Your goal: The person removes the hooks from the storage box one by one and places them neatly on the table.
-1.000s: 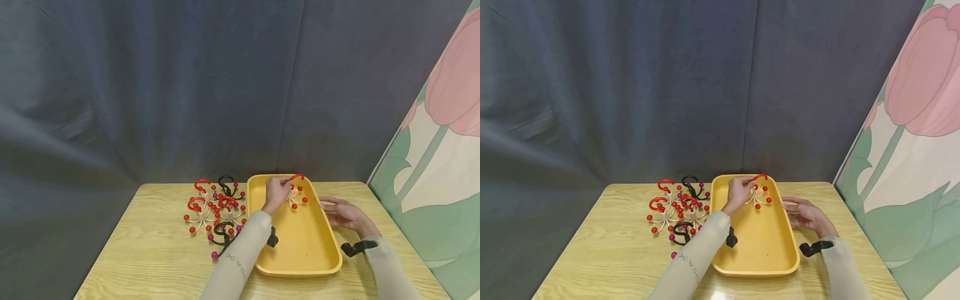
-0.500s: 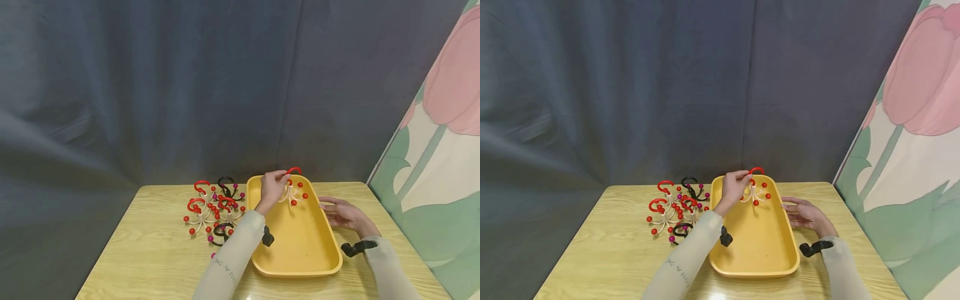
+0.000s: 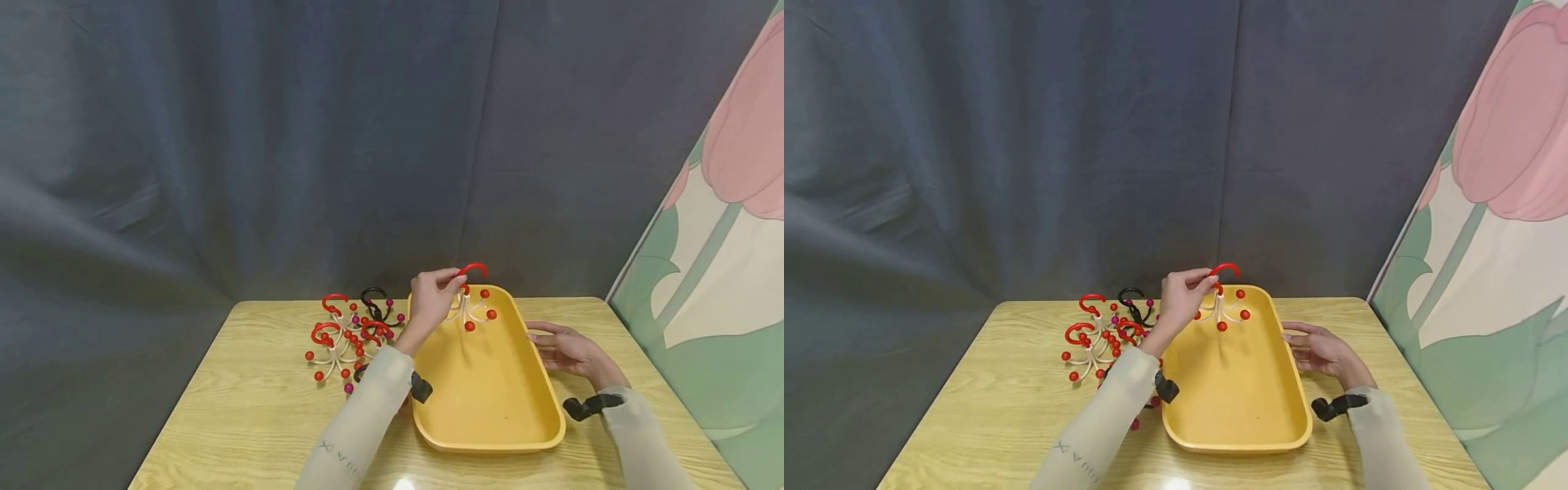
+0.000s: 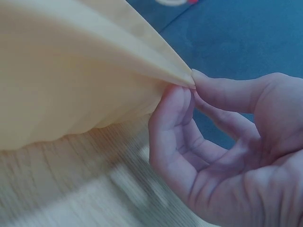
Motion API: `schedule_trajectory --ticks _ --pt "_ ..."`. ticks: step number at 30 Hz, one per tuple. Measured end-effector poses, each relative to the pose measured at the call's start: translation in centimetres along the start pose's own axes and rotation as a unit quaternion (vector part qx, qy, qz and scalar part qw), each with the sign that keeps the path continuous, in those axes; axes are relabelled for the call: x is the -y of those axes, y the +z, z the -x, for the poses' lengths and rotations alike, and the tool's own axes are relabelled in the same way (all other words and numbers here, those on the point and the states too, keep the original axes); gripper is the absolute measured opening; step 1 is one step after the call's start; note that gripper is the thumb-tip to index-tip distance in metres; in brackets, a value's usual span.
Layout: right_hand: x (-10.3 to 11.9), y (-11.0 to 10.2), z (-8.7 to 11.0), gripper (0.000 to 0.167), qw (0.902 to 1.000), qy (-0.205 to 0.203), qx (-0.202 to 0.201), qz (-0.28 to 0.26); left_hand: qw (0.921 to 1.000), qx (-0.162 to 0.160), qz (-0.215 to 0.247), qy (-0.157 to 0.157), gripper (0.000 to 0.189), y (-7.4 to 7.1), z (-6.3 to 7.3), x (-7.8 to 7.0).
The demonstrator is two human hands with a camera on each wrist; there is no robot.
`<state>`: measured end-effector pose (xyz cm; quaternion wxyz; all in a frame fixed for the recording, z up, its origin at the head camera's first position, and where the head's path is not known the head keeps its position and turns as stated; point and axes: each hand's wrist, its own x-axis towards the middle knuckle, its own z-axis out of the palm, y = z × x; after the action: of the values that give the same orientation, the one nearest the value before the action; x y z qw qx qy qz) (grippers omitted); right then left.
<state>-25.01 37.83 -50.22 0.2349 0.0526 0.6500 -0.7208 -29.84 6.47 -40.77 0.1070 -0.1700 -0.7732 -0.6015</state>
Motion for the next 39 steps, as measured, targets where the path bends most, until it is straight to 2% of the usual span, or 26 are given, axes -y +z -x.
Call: schedule_trajectory --ticks 3,9,11,15,21,25,27,32,35,39 --pt "0.0 -0.1 0.1 0.031 1.0000 -0.002 0.006 -0.005 0.9999 -0.001 0.006 0.015 0.025 -1.0 0.2 -0.9" --pt "0.0 -0.1 0.2 0.032 0.9998 -0.005 0.018 -0.007 0.9972 0.000 0.073 0.020 0.026 -3.2 1.0 -2.3" --pt "0.0 -0.1 0.2 0.032 0.9997 -0.006 0.021 -0.007 0.9964 0.000 0.081 0.022 0.026 -3.9 1.2 -2.6" --pt "0.0 0.0 0.1 0.035 0.9998 -0.006 0.017 -0.002 0.9981 0.006 0.052 0.031 0.024 -5.5 1.8 -3.3" --pt "-0.1 0.2 0.0 0.036 0.9998 -0.006 0.018 -0.005 0.9976 0.020 0.005 0.066 0.021 -8.4 2.3 -4.6" --pt "-0.2 0.3 -0.1 0.032 0.9995 -0.008 0.029 -0.006 0.9977 0.010 -0.017 0.065 0.017 -10.4 2.7 -5.5" --pt "-0.2 0.3 -0.1 0.030 0.9995 -0.009 0.030 -0.005 0.9976 0.005 -0.020 0.066 0.017 -11.5 2.8 -5.9" --pt "0.1 0.3 -0.2 0.030 0.9997 -0.007 0.024 -0.008 0.9972 -0.002 0.009 0.074 0.019 -14.1 3.3 -6.7" --pt "0.1 0.4 -0.2 0.031 0.9997 -0.007 0.024 -0.007 0.9974 -0.003 0.015 0.070 0.021 -15.6 3.9 -6.7" --pt "-0.1 0.4 -0.1 0.030 0.9995 -0.008 0.029 -0.003 0.9983 -0.002 -0.006 0.058 0.024 -17.2 5.1 -6.2"
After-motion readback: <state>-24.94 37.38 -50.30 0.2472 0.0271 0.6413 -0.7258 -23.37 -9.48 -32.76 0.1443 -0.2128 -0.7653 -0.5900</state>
